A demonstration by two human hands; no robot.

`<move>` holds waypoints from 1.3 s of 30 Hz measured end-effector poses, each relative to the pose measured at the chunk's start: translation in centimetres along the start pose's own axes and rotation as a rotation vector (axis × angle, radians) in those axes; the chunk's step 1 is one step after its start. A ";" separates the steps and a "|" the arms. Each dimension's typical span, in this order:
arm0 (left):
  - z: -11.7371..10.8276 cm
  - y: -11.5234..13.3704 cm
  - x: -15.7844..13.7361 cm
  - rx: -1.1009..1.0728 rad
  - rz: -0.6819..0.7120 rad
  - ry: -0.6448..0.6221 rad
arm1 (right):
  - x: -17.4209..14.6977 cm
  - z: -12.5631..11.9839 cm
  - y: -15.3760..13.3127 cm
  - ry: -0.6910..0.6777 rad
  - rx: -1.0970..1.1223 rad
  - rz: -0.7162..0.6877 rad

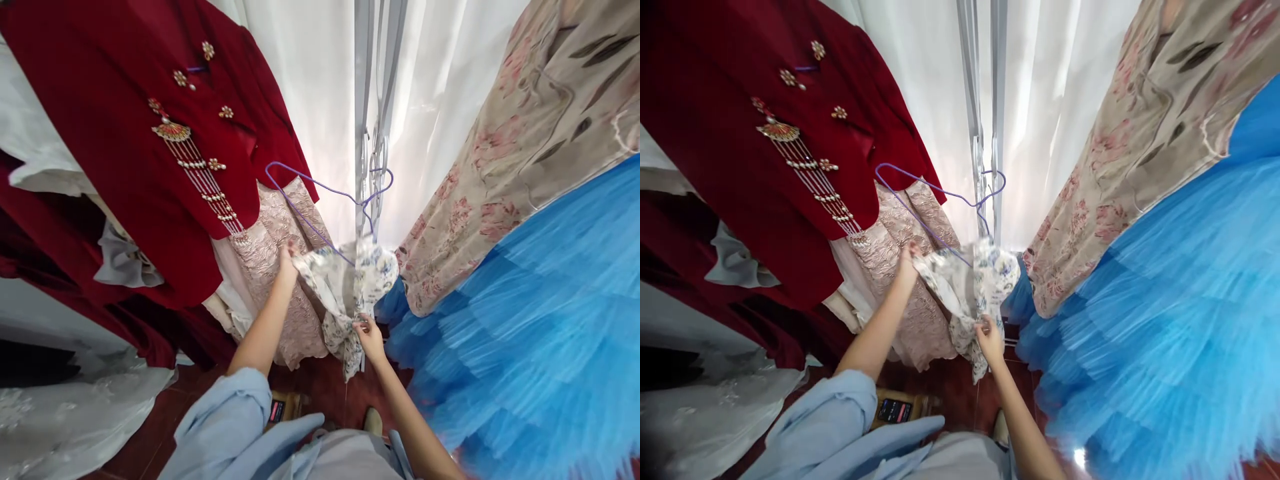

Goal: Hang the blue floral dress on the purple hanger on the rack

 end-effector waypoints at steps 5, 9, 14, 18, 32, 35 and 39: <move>-1.2 -12.8 -9.1 0.242 -0.146 -0.182 | -0.9 0.7 -2.8 -0.305 0.102 -0.081; -1.0 -16.3 -14.1 0.593 0.027 -0.697 | -0.9 -1.6 -5.4 -0.440 0.123 -0.039; -4.8 -15.9 -17.1 0.788 -0.176 -1.097 | 0.1 -10.0 -9.7 -0.494 0.170 -0.008; -9.3 -16.2 -17.6 0.978 -0.243 -1.104 | 1.0 -16.8 -12.8 -0.491 0.093 -0.028; 0.9 -2.0 -12.6 0.470 0.247 -0.823 | 3.5 -27.8 -9.1 -0.034 0.135 -0.035; 6.4 -2.8 -13.0 0.368 0.192 -0.753 | 4.1 -28.4 -8.0 0.118 0.248 0.001; 9.9 -3.7 -11.6 0.523 0.258 -0.688 | 4.6 -28.4 -7.9 0.202 0.166 -0.087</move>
Point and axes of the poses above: each hand's wrist, its own x-axis towards the middle knuckle, its own z-axis out of the palm, y = z × x, the point moved 3 cm from there along x, towards the middle knuckle, and after that the axes turned 10 degrees about y, right-handed, at the moved point
